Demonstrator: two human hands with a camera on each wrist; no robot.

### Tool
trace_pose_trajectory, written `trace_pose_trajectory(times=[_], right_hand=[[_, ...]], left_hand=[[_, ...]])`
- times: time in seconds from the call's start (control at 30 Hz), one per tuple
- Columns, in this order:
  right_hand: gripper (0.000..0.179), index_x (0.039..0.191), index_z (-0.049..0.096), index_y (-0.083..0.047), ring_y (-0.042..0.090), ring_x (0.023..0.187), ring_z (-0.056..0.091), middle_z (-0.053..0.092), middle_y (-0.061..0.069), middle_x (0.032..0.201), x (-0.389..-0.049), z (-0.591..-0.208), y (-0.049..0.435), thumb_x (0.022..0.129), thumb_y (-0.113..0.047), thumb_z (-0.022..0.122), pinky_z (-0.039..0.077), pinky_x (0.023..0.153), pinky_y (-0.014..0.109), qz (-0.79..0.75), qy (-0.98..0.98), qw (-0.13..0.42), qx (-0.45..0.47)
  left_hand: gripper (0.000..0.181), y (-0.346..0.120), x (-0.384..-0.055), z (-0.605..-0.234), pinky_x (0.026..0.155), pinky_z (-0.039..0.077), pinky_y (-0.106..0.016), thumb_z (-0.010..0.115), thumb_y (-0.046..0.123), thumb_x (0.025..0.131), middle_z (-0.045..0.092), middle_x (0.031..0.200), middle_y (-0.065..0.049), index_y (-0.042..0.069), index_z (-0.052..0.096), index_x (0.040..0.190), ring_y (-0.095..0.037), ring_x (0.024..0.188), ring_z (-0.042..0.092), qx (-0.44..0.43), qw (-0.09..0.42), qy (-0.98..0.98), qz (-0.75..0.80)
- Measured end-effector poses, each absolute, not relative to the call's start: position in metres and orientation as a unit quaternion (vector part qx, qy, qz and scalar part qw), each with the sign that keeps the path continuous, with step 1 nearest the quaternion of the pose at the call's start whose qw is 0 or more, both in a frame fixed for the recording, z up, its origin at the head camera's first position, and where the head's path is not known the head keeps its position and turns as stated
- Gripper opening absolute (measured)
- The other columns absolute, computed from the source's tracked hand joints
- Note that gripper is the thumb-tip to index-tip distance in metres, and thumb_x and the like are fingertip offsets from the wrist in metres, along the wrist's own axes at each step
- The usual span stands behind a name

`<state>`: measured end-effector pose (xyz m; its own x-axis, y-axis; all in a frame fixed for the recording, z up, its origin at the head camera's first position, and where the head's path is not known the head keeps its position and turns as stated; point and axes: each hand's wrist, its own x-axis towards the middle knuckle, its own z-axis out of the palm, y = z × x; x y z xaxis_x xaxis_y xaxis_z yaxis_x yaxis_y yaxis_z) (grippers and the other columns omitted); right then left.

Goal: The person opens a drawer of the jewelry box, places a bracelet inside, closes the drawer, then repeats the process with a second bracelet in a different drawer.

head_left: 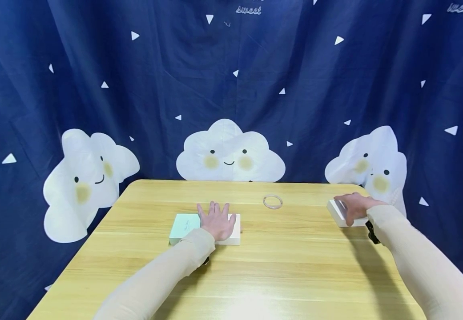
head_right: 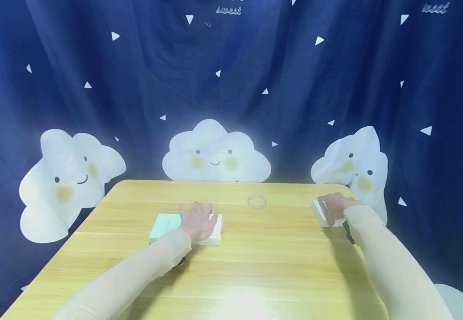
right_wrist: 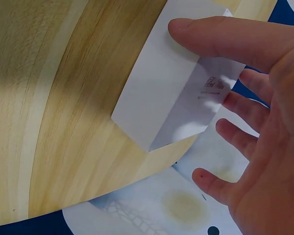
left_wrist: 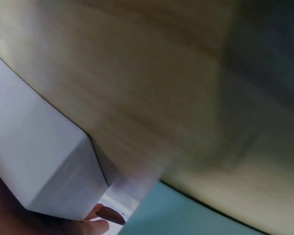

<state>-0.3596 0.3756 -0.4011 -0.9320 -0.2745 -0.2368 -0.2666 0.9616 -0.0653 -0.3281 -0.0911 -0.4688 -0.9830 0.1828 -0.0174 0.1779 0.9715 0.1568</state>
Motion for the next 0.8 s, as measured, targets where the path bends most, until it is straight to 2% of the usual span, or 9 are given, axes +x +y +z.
trace_pose_trajectory(times=[0.3, 0.63, 0.8], right_hand=[[0.096, 0.143, 0.05, -0.001, 0.033, 0.095, 0.052, 0.063, 0.015, 0.107, -0.3546, -0.3959, 0.3723, 0.055, -0.014, 0.086, 0.046, 0.069, 0.051, -0.009, 0.983, 0.114, -0.144], [0.098, 0.145, 0.05, -0.002, 0.04, 0.109, 0.053, 0.061, 0.024, 0.13, -0.3564, -0.3968, 0.3714, 0.055, -0.017, 0.085, 0.047, 0.076, 0.064, 0.008, 0.983, 0.1, -0.157], [0.097, 0.144, 0.052, -0.005, 0.038, 0.108, 0.053, 0.061, 0.023, 0.13, -0.3574, -0.3946, 0.3669, 0.054, -0.019, 0.086, 0.046, 0.076, 0.062, 0.013, 0.982, 0.093, -0.165]], left_hand=[[0.064, -0.0903, -0.3291, -0.4715, 0.115, -0.005, -0.074, 0.024, 0.053, 0.106, 0.031, 0.162, -0.021, 0.02, 0.032, 0.159, -0.038, 0.154, 0.018, 0.085, 0.016, 0.993, 0.081], [0.064, -0.0897, -0.3286, -0.4709, 0.115, -0.005, -0.074, 0.022, 0.053, 0.106, 0.03, 0.163, -0.02, 0.02, 0.031, 0.16, -0.038, 0.155, 0.017, 0.085, 0.021, 0.993, 0.081], [0.064, -0.0896, -0.3281, -0.4698, 0.115, -0.005, -0.074, 0.022, 0.054, 0.106, 0.029, 0.163, -0.02, 0.019, 0.03, 0.16, -0.038, 0.155, 0.017, 0.085, 0.022, 0.993, 0.079]])
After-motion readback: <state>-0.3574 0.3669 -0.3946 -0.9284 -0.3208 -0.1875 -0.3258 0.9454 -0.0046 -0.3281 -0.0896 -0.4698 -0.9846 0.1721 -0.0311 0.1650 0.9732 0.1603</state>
